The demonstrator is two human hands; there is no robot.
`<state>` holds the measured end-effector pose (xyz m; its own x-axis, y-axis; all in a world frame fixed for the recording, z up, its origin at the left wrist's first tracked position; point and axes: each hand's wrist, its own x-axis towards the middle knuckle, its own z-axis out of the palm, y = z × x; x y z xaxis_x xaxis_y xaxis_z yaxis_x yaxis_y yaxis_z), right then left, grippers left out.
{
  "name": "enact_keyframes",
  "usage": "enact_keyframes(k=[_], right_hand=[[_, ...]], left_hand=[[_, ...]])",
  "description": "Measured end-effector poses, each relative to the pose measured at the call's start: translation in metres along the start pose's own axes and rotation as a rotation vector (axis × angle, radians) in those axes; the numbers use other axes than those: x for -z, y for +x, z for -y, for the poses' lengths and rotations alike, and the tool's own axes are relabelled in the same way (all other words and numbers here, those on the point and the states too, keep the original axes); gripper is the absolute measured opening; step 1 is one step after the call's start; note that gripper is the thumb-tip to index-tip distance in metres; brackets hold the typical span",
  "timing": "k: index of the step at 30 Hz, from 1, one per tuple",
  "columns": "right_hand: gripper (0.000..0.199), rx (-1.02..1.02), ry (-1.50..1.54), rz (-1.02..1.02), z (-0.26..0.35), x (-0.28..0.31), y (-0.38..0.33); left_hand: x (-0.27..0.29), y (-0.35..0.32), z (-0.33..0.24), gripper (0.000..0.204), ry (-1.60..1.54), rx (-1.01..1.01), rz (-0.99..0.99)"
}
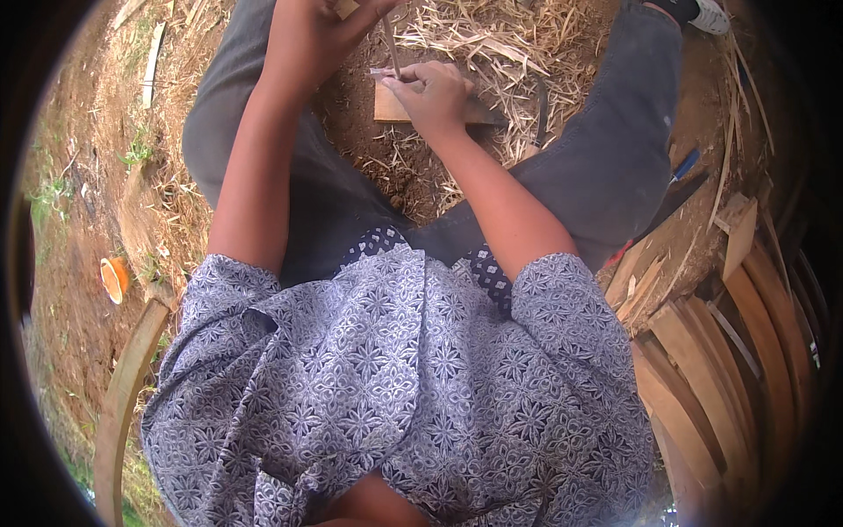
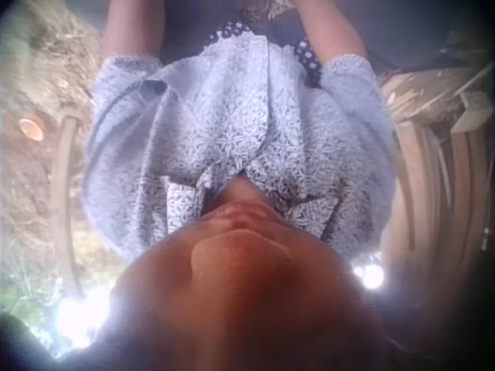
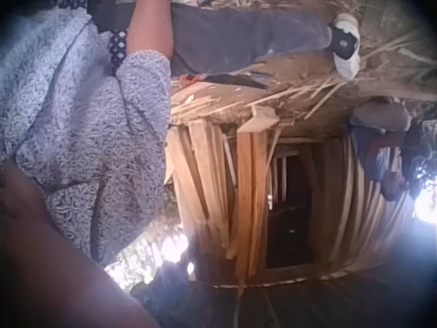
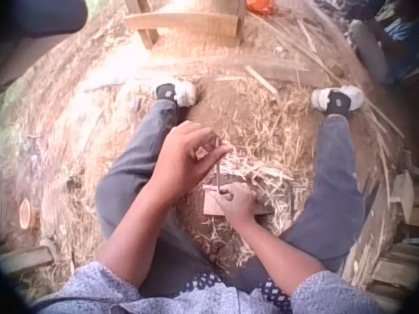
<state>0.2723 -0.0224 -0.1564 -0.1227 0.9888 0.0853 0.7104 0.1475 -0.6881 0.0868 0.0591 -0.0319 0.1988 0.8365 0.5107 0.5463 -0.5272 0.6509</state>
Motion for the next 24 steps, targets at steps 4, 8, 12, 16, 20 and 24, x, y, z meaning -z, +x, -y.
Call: enact_keyframes(k=[4, 8, 12, 16, 20, 24], right_hand=[[0.025, -0.046, 0.291, -0.07, 0.04, 0.031, 0.032], [0.027, -0.003, 0.286, -0.076, 0.028, 0.023, 0.03], [0.024, 0.034, -0.03, 0.03, -0.02, -0.008, -0.011], [0.018, -0.073, 0.245, 0.065, 0.03, 0.027, 0.024], [0.019, 0.029, 0.291, -0.054, 0.039, 0.033, 0.038], [0.019, 0.151, -0.172, 0.026, -0.014, 0.004, -0.012]], left_hand=[[-0.005, -0.01, 0.002, 0.025, -0.05, 0.003, -0.034], [-0.001, -0.01, -0.002, 0.025, -0.037, 0.013, 0.005], [-0.003, -0.006, 0.002, 0.025, -0.045, -0.034, -0.033], [0.001, -0.008, -0.003, 0.024, -0.08, -0.003, -0.018], [-0.003, -0.009, 0.004, 0.024, -0.077, -0.028, -0.011], [-0.001, -0.002, -0.004, 0.024, -0.083, -0.007, 0.016]])
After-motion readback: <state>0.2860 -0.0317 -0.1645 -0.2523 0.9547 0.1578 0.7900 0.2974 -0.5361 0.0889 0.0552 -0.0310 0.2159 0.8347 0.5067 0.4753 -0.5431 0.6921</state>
